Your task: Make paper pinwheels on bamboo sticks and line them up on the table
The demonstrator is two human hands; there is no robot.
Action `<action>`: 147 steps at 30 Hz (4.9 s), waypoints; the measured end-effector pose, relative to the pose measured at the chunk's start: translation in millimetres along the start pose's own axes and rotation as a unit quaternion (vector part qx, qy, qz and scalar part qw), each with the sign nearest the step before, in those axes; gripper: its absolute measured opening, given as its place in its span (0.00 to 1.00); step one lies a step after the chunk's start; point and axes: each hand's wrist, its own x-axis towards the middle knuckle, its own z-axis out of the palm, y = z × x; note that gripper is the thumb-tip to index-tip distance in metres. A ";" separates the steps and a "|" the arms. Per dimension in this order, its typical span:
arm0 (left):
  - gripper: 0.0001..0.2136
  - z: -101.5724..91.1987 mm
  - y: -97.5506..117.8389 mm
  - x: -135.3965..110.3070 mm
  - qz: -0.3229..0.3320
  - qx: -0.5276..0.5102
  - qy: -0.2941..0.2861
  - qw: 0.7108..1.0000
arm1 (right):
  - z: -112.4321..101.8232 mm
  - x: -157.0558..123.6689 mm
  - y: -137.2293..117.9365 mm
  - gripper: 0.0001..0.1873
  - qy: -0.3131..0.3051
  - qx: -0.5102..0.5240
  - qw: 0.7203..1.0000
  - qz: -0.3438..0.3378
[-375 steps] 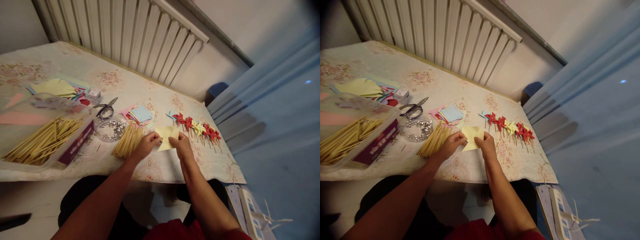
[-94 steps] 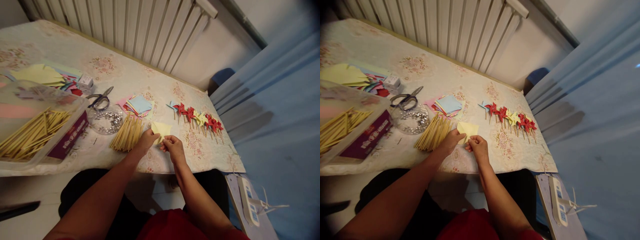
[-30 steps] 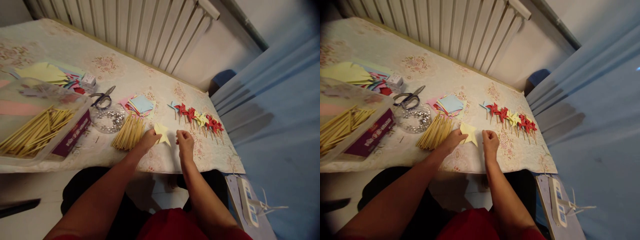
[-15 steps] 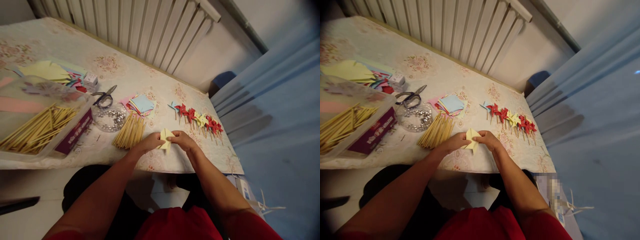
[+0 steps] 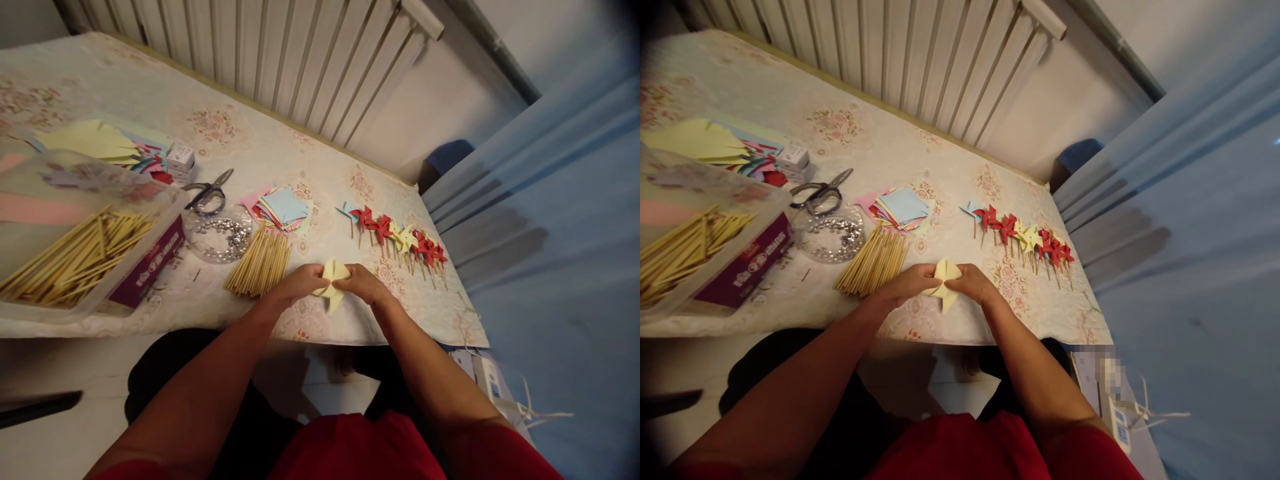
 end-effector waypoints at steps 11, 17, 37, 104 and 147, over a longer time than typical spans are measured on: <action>0.21 0.2 -3.0 2.4 -0.032 -0.105 -0.018 0.994 | 29.4 10.6 12.1 0.15 0.203 0.250 0.946 0.022; 0.20 3.2 -12.7 6.9 0.019 -0.075 0.024 0.997 | 49.8 12.8 11.4 0.13 0.245 0.291 0.925 0.007; 0.18 6.1 -4.6 4.5 0.021 -0.105 0.057 0.993 | 44.8 -0.4 12.5 0.14 0.192 0.315 0.929 -0.018; 0.14 6.6 -10.7 8.8 0.022 -0.053 0.078 0.995 | 65.9 -13.0 12.8 0.08 0.318 0.142 0.937 -0.024; 0.17 3.1 -13.6 11.1 0.046 -0.021 0.091 0.995 | 65.8 -5.4 15.5 0.08 0.339 0.089 0.936 -0.031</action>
